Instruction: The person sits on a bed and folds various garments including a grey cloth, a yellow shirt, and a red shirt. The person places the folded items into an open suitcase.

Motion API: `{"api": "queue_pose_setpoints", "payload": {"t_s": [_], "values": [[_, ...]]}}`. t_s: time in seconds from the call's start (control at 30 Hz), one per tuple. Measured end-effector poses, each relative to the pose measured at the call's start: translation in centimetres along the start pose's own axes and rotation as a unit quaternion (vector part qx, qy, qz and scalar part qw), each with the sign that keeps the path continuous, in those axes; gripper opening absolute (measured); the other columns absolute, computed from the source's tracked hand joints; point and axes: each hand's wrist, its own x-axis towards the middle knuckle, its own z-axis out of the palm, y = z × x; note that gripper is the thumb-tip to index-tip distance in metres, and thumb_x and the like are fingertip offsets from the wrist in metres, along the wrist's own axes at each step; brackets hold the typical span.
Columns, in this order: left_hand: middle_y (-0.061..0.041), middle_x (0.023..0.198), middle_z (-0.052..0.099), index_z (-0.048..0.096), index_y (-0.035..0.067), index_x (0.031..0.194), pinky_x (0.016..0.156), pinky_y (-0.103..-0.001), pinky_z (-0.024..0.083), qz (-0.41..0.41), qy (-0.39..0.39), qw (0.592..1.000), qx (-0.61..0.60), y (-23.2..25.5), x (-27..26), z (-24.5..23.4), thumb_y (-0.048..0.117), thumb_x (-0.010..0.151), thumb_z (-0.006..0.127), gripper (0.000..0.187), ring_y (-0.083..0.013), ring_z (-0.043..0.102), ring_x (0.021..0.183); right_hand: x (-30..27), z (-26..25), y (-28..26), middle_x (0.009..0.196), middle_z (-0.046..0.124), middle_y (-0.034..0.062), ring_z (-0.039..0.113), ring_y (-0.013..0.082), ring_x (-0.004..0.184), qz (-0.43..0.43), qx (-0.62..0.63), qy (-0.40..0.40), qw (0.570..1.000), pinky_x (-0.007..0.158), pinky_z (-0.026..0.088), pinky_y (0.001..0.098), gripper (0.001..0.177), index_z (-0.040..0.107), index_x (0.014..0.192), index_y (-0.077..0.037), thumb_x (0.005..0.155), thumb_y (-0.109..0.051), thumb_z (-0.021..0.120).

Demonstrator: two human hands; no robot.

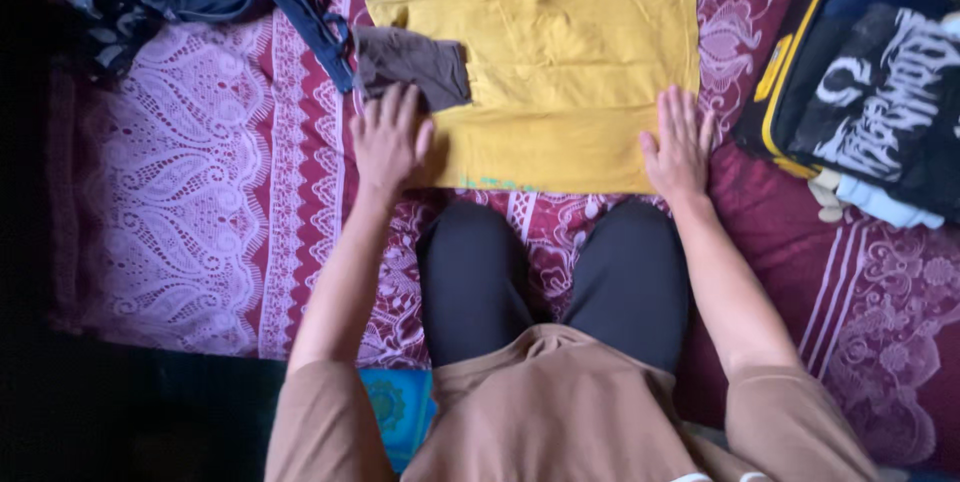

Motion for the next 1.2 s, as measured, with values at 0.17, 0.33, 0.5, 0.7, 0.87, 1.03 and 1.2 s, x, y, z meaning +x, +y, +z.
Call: {"api": "queue_pose_setpoints", "payload": {"t_s": [0.17,0.33,0.5,0.7,0.87,1.03,1.2], "values": [[-0.009,0.124,0.059,0.06,0.015,0.138,0.096,-0.046,0.042,0.04,0.079,0.996,-0.018,-3.1,8.7,-0.3,0.028,0.097,0.069,0.043,-0.0303,0.054,0.117,6.8,-2.0,1.1,0.169,0.036,0.0161,0.026,0.0328,0.16,-0.003,0.068,0.064,0.996,0.129,0.017,0.0531,0.059,0.04,0.161,-0.004,0.107,-0.023,0.057],[-0.006,0.124,0.061,0.059,0.016,0.137,0.092,-0.046,0.044,0.093,0.049,0.994,-0.041,-2.8,18.7,0.9,0.019,0.089,0.071,0.05,-0.0298,0.055,0.115,16.1,-3.6,0.0,0.166,0.042,0.0139,0.03,0.0313,0.158,-0.02,0.098,0.036,0.994,0.128,0.022,0.0504,0.057,0.045,0.158,-0.005,0.103,-0.017,0.059],[-0.009,0.124,0.063,0.061,0.014,0.131,0.086,-0.047,0.045,0.076,0.044,0.994,-0.059,-2.4,25.6,3.8,0.02,0.085,0.07,0.048,-0.0327,0.057,0.111,20.4,-3.6,-0.8,0.167,0.033,0.0124,0.024,0.0305,0.155,0.01,0.085,-0.085,0.993,0.125,0.013,0.0514,0.064,0.039,0.158,-0.008,0.098,-0.018,0.058],[-0.018,0.119,0.061,0.061,0.007,0.119,0.093,-0.049,0.045,0.17,-0.087,0.979,-0.07,-2.9,20.4,3.0,0.039,0.096,0.067,0.04,-0.0372,0.057,0.111,20.0,-1.8,-0.1,0.17,0.027,0.0133,0.018,0.0315,0.158,0.012,0.125,-0.095,0.988,0.124,0.008,0.0558,0.065,0.032,0.163,-0.008,0.102,-0.018,0.053],[-0.013,0.106,0.066,0.065,0.011,0.109,0.092,-0.048,0.047,0.176,-0.155,0.965,-0.118,-3.7,14.1,2.0,0.048,0.098,0.065,0.039,-0.034,0.061,0.105,20.0,-0.7,-0.4,0.172,0.03,0.0125,0.021,0.0305,0.161,0.005,0.127,-0.056,0.99,0.129,0.01,0.0552,0.064,0.034,0.164,-0.008,0.103,-0.015,0.053],[-0.011,0.099,0.067,0.064,0.01,0.106,0.087,-0.047,0.05,0.144,-0.221,0.96,-0.089,-3.3,15.1,3.5,0.048,0.109,0.063,0.037,-0.0322,0.064,0.096,19.1,-1.1,-0.6,0.168,0.037,0.0148,0.027,0.0369,0.158,-0.008,0.122,-0.026,0.992,0.128,0.013,0.0552,0.064,0.041,0.161,-0.007,0.1,-0.014,0.06],[-0.014,0.12,0.062,0.065,0.011,0.129,0.085,-0.049,0.047,0.118,-0.016,0.993,-0.022,-2.9,22.5,3.2,0.024,0.086,0.072,0.046,-0.0343,0.056,0.11,20.2,-2.0,-0.1,0.146,0.048,0.0199,0.042,0.0416,0.14,0.008,0.179,-0.022,0.984,0.125,0.028,0.0489,0.062,0.052,0.156,-0.01,0.096,-0.017,0.067]]}}
